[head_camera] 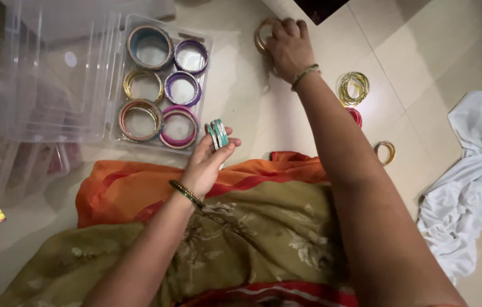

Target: The person sorts a stack of purple bangles, separating them into smaller groups and placing them into a clear plastic container. They then pick up and arrange other bangles of various colors, including pink, gold, and green, before closing the container and moving it to a shelf.

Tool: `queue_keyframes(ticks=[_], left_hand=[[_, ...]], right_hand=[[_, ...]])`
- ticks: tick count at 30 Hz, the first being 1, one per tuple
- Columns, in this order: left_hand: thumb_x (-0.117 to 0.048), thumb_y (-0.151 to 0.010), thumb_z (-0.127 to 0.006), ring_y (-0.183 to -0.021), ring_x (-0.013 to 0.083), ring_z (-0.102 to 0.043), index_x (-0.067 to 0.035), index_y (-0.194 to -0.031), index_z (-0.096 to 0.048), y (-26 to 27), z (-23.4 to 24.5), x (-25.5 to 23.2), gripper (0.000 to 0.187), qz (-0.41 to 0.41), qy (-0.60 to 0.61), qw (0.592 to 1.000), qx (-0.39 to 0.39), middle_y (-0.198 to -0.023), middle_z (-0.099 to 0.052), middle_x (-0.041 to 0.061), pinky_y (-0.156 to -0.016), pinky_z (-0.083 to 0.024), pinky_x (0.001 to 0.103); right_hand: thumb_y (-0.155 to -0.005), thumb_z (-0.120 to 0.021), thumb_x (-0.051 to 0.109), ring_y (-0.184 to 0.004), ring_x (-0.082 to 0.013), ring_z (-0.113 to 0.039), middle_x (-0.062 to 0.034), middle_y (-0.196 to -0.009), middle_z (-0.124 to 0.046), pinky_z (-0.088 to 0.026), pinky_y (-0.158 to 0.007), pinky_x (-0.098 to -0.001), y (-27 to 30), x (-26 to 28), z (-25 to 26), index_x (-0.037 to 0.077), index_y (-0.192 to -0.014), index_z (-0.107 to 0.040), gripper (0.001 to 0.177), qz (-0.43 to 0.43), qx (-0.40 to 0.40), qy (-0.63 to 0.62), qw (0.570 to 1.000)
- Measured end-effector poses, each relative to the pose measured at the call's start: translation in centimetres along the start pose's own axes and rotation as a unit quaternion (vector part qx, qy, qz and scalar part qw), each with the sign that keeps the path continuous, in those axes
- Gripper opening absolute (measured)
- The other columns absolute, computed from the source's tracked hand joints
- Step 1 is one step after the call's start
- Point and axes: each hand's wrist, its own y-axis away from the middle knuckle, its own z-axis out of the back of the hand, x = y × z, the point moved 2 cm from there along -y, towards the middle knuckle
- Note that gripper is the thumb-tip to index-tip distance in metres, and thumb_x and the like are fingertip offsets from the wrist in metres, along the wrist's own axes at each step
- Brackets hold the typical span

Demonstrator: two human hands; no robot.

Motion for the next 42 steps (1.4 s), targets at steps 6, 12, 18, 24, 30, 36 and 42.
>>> queue_keyframes(ticks=[6, 12, 18, 24, 30, 36, 42], left_hand=[[-0.021, -0.096, -0.065, -0.092, 0.0063, -0.062, -0.003, -0.134, -0.058, 0.1, 0.2, -0.4, 0.042, 0.022, 0.003, 0.999, -0.045, -0.107, -0.076, 0.004, -0.065, -0.041, 0.019], [-0.023, -0.095, -0.064, -0.093, 0.0046, -0.067, -0.007, -0.131, -0.061, 2.7, 0.3, -2.8, 0.04, -0.008, -0.003, 0.997, -0.081, -0.104, -0.077, 0.001, -0.066, -0.042, 0.018], [-0.014, -0.096, -0.068, -0.098, 0.0082, -0.066, -0.002, -0.123, -0.067, 4.7, 2.5, -5.5, 0.029, -0.148, -0.005, 0.986, -0.08, -0.11, -0.075, 0.001, -0.083, -0.052, 0.023], [-0.007, -0.093, -0.071, -0.097, 0.0103, -0.068, -0.002, -0.117, -0.07, 7.3, 5.8, -5.6, 0.024, -0.191, 0.043, 0.977, -0.084, -0.109, -0.074, 0.002, -0.088, -0.055, 0.027], [-0.009, -0.094, -0.072, -0.089, 0.0101, -0.069, -0.002, -0.109, -0.074, 8.4, 7.1, -7.2, 0.017, -0.185, -0.026, 0.974, -0.131, -0.101, -0.076, 0.002, -0.082, -0.056, 0.027], [-0.01, -0.094, -0.071, -0.09, 0.0099, -0.07, -0.004, -0.107, -0.074, 6.1, 7.9, -8.9, 0.015, -0.176, 0.024, 0.975, -0.131, -0.1, -0.076, 0.002, -0.081, -0.055, 0.026], [-0.006, -0.094, -0.072, -0.094, 0.012, -0.069, -0.001, -0.114, -0.07, 3.9, 10.2, -9.2, 0.021, -0.22, 0.076, 0.961, -0.146, -0.102, -0.074, 0.004, -0.088, -0.055, 0.027]], right_hand=[[-0.085, -0.072, 0.017, -0.1, -0.0334, -0.063, -0.0144, -0.097, -0.071, -0.043, -0.108, -0.0476, 2.6, 1.0, 2.7, 0.006, -0.102, -0.067, 0.021, -0.084, 0.063, -0.181, 0.978], [-0.089, -0.071, 0.005, -0.09, -0.0174, -0.067, -0.0109, -0.101, -0.07, -0.056, -0.085, -0.0333, 4.8, 7.2, 8.9, 0.001, -0.108, -0.062, 0.021, -0.158, 0.095, -0.665, 0.724], [-0.094, -0.064, 0.001, -0.1, -0.0163, -0.068, -0.0088, -0.108, -0.072, -0.055, -0.097, -0.0316, 9.1, 16.8, 17.6, -0.001, -0.117, -0.062, 0.023, -0.05, 0.118, -0.817, 0.562], [-0.097, -0.065, 0.001, -0.098, -0.0157, -0.069, -0.0074, -0.107, -0.073, -0.055, -0.097, -0.0321, 10.2, 23.6, 19.7, -0.001, -0.115, -0.065, 0.019, -0.027, 0.132, -0.815, 0.563], [-0.095, -0.067, 0.0, -0.095, -0.0157, -0.069, -0.0082, -0.104, -0.074, -0.055, -0.093, -0.0324, 9.2, 26.0, 18.2, -0.001, -0.112, -0.066, 0.017, -0.079, 0.11, -0.824, 0.55], [-0.095, -0.068, 0.0, -0.095, -0.0172, -0.069, -0.01, -0.103, -0.073, -0.057, -0.095, -0.0337, 7.3, 23.9, 17.2, -0.001, -0.107, -0.066, 0.012, -0.075, 0.075, -0.828, 0.551], [-0.091, -0.074, 0.008, -0.09, -0.0193, -0.067, -0.0097, -0.097, -0.071, -0.056, -0.087, -0.0359, 3.6, 20.0, 14.2, 0.001, -0.101, -0.066, 0.014, -0.095, -0.077, -0.558, 0.821]])
